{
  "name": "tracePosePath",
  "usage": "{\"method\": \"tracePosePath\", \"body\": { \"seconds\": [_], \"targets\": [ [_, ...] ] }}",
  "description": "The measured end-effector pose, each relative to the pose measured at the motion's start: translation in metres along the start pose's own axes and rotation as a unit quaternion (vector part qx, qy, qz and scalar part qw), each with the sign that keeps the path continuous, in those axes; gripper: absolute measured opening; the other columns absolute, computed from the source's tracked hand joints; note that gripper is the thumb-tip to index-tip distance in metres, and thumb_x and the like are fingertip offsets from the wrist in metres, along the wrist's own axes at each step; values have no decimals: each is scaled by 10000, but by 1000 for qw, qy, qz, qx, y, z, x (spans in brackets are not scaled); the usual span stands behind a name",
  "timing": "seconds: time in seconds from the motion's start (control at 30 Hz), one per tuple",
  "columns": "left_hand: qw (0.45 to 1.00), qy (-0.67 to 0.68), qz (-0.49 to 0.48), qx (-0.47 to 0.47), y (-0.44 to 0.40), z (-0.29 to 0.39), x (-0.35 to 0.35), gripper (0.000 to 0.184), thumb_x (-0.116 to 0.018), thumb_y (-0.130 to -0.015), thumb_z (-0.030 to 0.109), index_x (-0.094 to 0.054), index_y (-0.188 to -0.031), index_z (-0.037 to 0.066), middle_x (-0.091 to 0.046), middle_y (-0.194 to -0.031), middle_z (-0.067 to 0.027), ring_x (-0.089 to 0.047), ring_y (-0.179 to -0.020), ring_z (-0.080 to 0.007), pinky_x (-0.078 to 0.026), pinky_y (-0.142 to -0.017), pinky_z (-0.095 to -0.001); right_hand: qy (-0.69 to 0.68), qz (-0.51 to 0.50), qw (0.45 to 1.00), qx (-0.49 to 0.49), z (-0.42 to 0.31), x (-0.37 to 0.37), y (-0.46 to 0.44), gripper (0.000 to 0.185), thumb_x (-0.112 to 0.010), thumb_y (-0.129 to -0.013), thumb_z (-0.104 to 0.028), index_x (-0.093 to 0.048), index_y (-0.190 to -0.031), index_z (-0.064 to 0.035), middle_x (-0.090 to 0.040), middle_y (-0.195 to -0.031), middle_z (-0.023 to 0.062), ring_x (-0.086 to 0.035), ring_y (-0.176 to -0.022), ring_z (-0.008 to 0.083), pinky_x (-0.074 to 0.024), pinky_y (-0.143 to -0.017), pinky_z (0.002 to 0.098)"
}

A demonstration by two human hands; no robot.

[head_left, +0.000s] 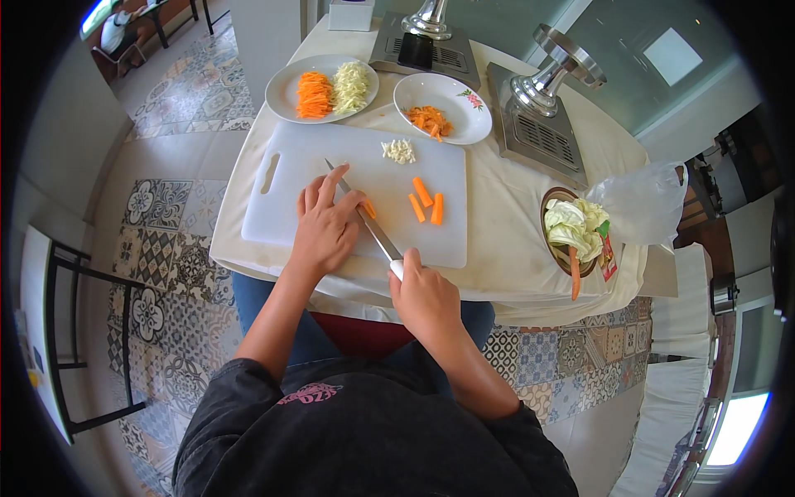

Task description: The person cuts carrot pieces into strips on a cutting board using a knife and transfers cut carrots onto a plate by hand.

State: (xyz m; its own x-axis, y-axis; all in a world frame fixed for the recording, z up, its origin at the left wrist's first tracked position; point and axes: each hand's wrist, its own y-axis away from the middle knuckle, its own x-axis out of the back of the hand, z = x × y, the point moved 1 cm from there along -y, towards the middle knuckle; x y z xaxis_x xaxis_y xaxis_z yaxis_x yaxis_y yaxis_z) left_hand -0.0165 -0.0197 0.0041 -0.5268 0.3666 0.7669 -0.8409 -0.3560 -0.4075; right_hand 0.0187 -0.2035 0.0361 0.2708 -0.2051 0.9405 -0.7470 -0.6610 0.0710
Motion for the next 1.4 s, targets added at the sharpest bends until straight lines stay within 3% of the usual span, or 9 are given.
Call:
{"method": "tracePosePath", "body": {
  "seconds": [0.17,0.37,0.57,0.67,0.87,1.07,1.17,1.4],
  "targets": [
    [999,-21,-24,0,-4,0,-1,438,-492,-744,124,-622,-1162,153,-347,-1529,-153,-307,-1381,-407,-194,-1151,-511,-13,13,1000,15,0,4,4,243,-586,-947,-231,-470,-959,-18,-650,-682,176,-671,-649,378,-534,-577,473],
    [998,22,41,30,-5,6,9,520,-503,-725,111,-569,-1240,131,-345,-1527,-163,-303,-1384,-398,-179,-1158,-497,-46,7,999,15,2,12,13,251,-577,-953,-238,-469,-954,-12,-649,-682,181,-667,-647,385,-530,-577,482],
    [992,59,113,18,-7,10,14,410,-578,-793,78,-592,-1203,74,-538,-1366,-139,-456,-1271,-334,-270,-1113,-490,-138,13,990,-35,27,25,25,289,-558,-966,-273,-477,-998,2,-659,-744,235,-648,-720,451,-509,-627,528],
    [995,76,6,-69,-13,8,0,319,-619,-829,64,-649,-1145,93,-641,-1238,-72,-534,-1209,-286,-319,-1095,-503,-196,1,974,-109,40,45,30,313,-555,-969,-297,-484,-1035,0,-661,-803,261,-634,-811,482,-488,-693,534],
    [997,2,-7,-78,-5,0,-16,169,-695,-841,136,-731,-1006,135,-694,-1145,8,-550,-1208,-261,-317,-1116,-521,-220,23,962,-160,67,59,37,344,-557,-973,-304,-489,-1036,26,-654,-835,280,-636,-836,478,-482,-710,494],
    [998,10,3,-61,-6,1,0,164,-722,-807,123,-741,-969,138,-703,-1112,7,-559,-1184,-263,-326,-1108,-517,-254,15,949,-185,78,57,39,345,-567,-969,-301,-492,-996,34,-646,-808,269,-641,-798,459,-481,-692,469],
    [994,33,16,-107,-14,18,-11,210,-737,-762,74,-744,-962,138,-706,-1101,2,-578,-1153,-275,-348,-1097,-505,-268,10,945,-187,77,54,38,343,-572,-967,-297,-489,-986,35,-642,-797,266,-637,-778,454,-479,-683,461],
    [985,-17,4,-174,-28,41,-43,261,-720,-796,85,-723,-1047,157,-693,-1137,34,-561,-1180,-243,-365,-1095,-509,-286,-5,940,-184,77,52,42,342,-578,-968,-294,-489,-987,35,-636,-782,258,-638,-746,430,-475,-671,451]
  ]
}}
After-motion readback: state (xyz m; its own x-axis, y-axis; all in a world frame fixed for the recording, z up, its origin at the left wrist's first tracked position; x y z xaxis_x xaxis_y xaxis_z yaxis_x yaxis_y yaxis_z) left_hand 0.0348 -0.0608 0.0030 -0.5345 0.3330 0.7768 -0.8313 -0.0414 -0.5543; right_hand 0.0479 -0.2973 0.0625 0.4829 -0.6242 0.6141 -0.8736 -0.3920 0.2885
